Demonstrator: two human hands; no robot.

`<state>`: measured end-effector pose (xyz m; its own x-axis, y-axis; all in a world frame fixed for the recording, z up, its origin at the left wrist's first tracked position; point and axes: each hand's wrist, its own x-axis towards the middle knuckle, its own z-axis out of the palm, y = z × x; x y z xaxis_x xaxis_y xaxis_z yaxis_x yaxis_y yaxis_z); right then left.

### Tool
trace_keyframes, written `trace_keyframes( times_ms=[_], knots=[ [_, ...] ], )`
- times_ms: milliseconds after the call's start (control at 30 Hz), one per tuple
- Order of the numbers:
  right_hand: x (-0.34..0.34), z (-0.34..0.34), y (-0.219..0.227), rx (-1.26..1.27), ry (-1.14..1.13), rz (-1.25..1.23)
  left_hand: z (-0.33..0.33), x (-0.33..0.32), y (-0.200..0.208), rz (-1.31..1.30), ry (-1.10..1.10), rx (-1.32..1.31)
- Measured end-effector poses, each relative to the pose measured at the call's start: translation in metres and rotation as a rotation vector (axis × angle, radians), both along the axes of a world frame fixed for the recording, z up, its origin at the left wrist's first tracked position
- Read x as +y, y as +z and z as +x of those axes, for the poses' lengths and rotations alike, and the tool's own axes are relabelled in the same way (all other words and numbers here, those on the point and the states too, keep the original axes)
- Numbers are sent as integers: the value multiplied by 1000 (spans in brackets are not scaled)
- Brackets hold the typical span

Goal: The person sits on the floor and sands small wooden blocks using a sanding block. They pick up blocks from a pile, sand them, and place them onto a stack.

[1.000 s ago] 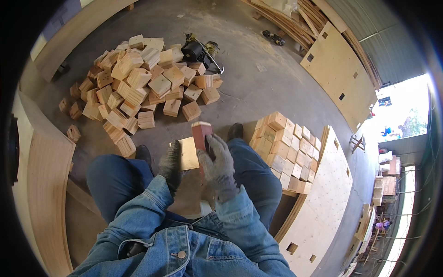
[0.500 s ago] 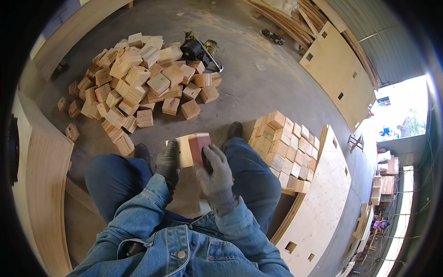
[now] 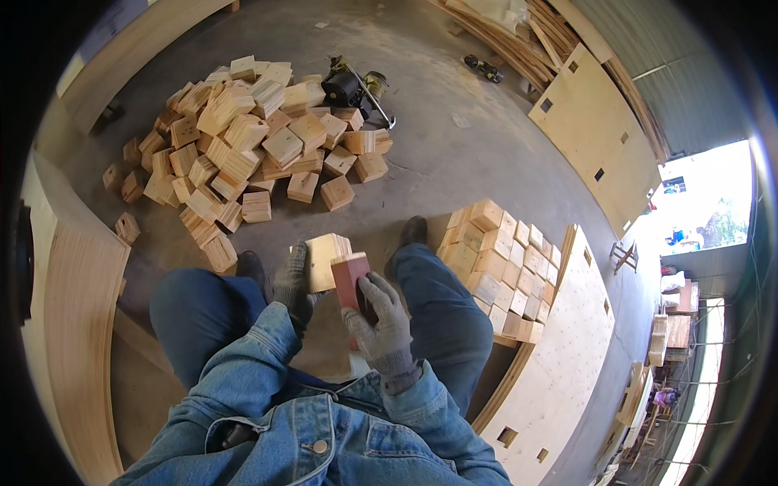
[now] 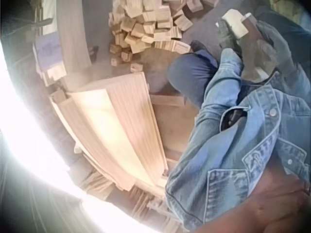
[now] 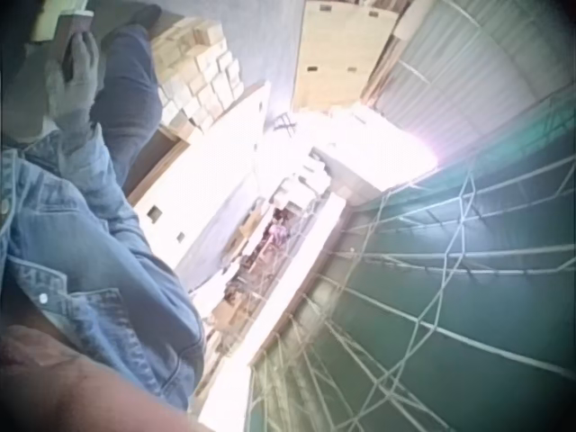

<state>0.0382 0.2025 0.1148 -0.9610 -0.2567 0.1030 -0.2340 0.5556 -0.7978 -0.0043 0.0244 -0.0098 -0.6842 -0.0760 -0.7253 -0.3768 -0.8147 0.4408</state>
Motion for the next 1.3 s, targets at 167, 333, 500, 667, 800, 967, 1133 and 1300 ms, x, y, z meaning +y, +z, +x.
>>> trace_keyframes(
  times_ms=[167,333,500,667,800,967,1133,1300],
  knots=[
    [-14,-76,-7,172,26,41,8,13,4,239,-149,180],
    [-4,-106,1,96,-160,-160,12,2,38,408,-153,285],
    [21,-96,18,93,-290,-146,12,-3,-15,345,-54,244],
    [2,-81,-5,105,-120,-57,8,8,-8,279,-49,41],
    [-6,-74,-24,-43,25,-24,9,5,6,277,-69,87],
    [11,-82,-19,-22,-101,-13,10,-1,-10,221,-96,112],
    [5,-72,-43,-147,-50,-94,7,8,-6,198,-169,100],
    [22,-77,-70,-215,-269,-318,6,5,23,170,-169,44]
  ],
)
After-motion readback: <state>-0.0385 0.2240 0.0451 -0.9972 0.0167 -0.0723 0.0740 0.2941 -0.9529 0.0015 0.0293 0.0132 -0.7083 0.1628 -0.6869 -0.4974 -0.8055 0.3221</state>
